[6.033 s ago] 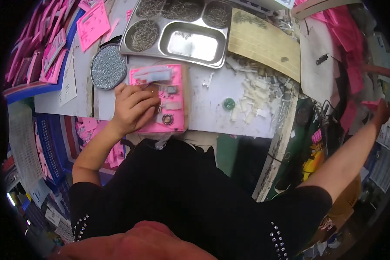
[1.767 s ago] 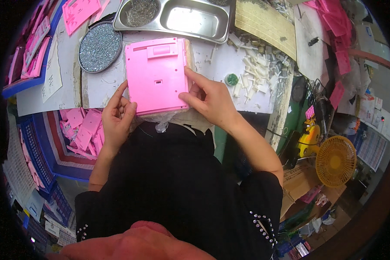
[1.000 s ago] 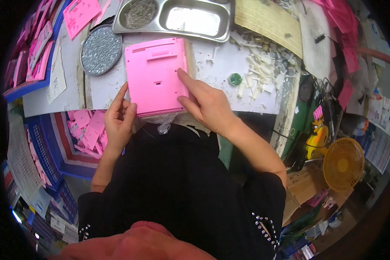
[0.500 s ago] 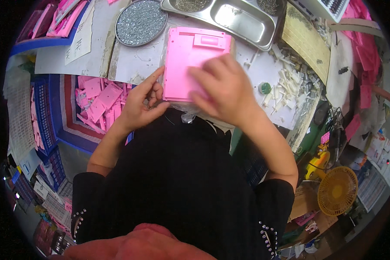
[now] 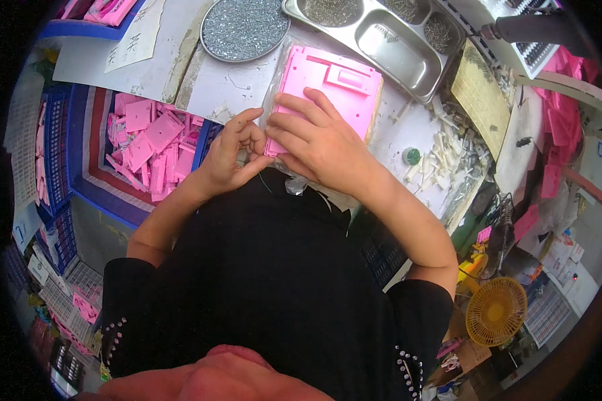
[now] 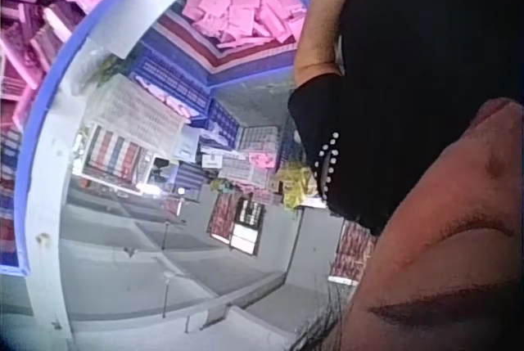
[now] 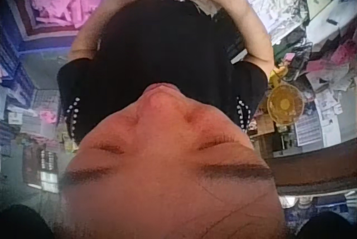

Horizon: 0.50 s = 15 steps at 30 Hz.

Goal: Assembling and soldering electronic components into a pink toy housing.

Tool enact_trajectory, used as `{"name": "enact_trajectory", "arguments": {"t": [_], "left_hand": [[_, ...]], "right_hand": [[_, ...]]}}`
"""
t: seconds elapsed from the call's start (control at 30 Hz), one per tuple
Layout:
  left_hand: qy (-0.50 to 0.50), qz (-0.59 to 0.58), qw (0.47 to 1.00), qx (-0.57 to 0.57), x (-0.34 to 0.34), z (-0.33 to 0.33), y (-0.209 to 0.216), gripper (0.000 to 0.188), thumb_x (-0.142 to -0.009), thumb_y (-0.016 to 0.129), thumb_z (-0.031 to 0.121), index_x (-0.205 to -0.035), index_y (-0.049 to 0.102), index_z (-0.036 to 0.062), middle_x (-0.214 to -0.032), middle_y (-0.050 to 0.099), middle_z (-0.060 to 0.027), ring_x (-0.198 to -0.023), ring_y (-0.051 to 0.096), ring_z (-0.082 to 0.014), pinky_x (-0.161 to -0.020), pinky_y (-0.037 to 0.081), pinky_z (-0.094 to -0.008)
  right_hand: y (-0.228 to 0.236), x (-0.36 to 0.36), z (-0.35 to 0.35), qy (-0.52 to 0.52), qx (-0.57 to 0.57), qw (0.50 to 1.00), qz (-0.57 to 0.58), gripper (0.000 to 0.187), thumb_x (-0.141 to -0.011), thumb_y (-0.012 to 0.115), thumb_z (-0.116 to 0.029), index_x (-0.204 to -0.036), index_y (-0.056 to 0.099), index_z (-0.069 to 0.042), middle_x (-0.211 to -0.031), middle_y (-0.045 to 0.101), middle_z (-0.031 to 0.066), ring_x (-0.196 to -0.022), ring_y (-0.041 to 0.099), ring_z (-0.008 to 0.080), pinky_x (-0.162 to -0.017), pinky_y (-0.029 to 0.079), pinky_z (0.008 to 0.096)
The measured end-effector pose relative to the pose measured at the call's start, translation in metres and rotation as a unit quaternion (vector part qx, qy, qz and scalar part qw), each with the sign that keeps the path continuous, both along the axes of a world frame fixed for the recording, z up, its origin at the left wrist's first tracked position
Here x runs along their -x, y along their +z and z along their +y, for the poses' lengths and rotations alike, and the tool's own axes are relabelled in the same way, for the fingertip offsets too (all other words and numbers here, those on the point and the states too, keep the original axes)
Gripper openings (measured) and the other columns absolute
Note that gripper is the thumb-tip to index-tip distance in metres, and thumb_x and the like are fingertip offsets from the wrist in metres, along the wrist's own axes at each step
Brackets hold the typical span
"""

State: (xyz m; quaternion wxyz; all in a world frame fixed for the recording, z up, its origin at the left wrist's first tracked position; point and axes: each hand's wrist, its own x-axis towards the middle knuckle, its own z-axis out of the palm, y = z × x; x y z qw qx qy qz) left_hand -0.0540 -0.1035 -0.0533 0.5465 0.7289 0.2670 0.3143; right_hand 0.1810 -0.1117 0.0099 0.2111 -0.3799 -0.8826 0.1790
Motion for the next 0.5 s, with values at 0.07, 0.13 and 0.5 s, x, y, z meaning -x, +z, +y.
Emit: {"name": "enact_trajectory", "arguments": {"t": [0.07,0.13,0.5], "left_hand": [[-0.006,-0.001,1.000,-0.012,0.000,0.003,0.001,0.086,-0.085,0.076,-0.007,-0.154,0.026,0.0035,-0.083,0.054,-0.0044,-0.068,0.053,-0.0100,-0.060,0.045,-0.0240],[-0.005,-0.005,1.000,-0.020,0.000,0.002,0.001,0.086,-0.085,0.077,-0.007,-0.154,0.027,0.0035,-0.082,0.054,-0.0047,-0.067,0.053,-0.0103,-0.059,0.045,-0.0245],[-0.002,0.001,1.000,-0.025,0.000,0.002,0.000,0.085,-0.084,0.077,-0.008,-0.153,0.027,0.0030,-0.081,0.055,-0.0062,-0.067,0.057,-0.0134,-0.059,0.045,-0.0274]], "right_hand": [[0.000,-0.001,0.001,0.000,-0.001,1.000,0.015,0.047,-0.075,0.081,-0.016,-0.119,0.068,-0.003,-0.125,0.064,0.0089,-0.134,0.052,0.0314,-0.113,0.040,0.0547],[0.002,0.003,-0.001,-0.010,0.005,1.000,0.000,0.047,-0.076,0.080,-0.016,-0.119,0.068,-0.003,-0.125,0.064,0.0087,-0.134,0.052,0.0316,-0.114,0.039,0.0550],[0.003,0.007,0.018,0.040,-0.008,0.999,0.034,0.033,-0.068,0.080,-0.013,-0.097,0.065,-0.006,-0.110,0.063,0.0086,-0.116,0.059,0.0300,-0.100,0.046,0.0474]]}}
